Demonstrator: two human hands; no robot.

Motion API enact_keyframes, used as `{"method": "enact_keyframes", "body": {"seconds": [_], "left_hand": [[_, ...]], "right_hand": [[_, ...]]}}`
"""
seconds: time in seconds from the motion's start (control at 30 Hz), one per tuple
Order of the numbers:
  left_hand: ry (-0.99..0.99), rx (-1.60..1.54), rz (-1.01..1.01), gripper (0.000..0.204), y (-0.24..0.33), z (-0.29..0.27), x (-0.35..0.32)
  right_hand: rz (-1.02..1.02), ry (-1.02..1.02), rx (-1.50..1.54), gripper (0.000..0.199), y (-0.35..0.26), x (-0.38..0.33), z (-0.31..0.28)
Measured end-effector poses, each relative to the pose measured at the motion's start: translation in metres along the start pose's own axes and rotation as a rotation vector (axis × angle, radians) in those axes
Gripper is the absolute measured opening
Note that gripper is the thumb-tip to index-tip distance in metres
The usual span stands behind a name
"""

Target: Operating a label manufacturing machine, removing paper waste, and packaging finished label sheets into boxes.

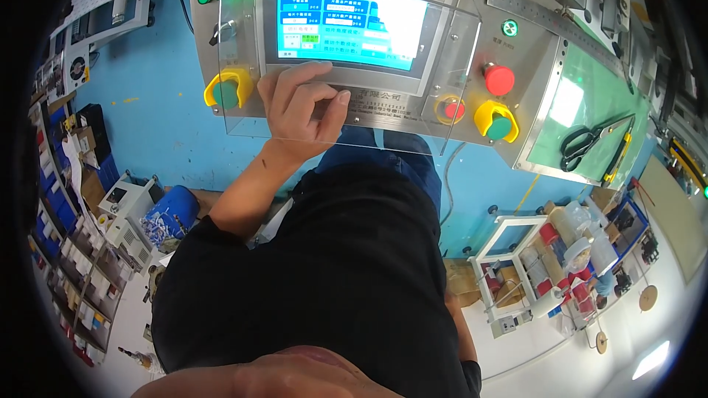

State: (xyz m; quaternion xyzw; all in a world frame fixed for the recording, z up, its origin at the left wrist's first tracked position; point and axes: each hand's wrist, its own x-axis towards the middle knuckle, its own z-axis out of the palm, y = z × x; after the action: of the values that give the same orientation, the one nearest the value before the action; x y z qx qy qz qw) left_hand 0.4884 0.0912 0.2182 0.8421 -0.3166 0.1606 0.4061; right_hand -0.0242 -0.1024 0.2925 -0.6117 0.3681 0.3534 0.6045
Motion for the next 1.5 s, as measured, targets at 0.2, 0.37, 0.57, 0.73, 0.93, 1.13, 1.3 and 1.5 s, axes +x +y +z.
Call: {"method": "enact_keyframes", "body": {"seconds": [0.2, 0.37, 0.57, 0.73, 0.93, 1.13, 1.3, 1.5], "left_hand": [[0.04, 0.0, 0.021, 0.018, -0.005, 0.006, -0.002], [0.04, 0.006, 0.034, 0.018, -0.005, 0.007, -0.002], [0.061, 0.002, 0.046, 0.018, -0.007, 0.011, -0.003], [0.068, 0.006, 0.043, 0.016, -0.006, 0.011, -0.003], [0.074, 0.009, 0.053, 0.017, -0.007, 0.012, -0.004], [0.058, 0.01, 0.042, 0.017, -0.007, 0.011, -0.003], [0.062, 0.0, 0.044, 0.016, -0.007, 0.013, -0.002], [0.062, 0.012, 0.03, 0.016, -0.006, 0.008, -0.002]], "right_hand": [[0.053, -0.005, -0.066, 0.045, 0.0, 0.002, -0.005], [0.097, -0.016, -0.119, 0.045, 0.001, 0.003, -0.009], [0.14, -0.014, -0.181, 0.044, 0.0, 0.005, -0.015], [0.178, -0.015, -0.232, 0.043, -0.002, 0.005, -0.018], [0.218, 0.0, -0.288, 0.043, -0.007, 0.005, -0.019], [0.252, 0.016, -0.342, 0.042, -0.013, 0.006, -0.02], [0.28, 0.033, -0.386, 0.042, -0.019, 0.008, -0.021], [0.409, -0.036, -0.433, 0.044, -0.045, 0.017, -0.029]]}}
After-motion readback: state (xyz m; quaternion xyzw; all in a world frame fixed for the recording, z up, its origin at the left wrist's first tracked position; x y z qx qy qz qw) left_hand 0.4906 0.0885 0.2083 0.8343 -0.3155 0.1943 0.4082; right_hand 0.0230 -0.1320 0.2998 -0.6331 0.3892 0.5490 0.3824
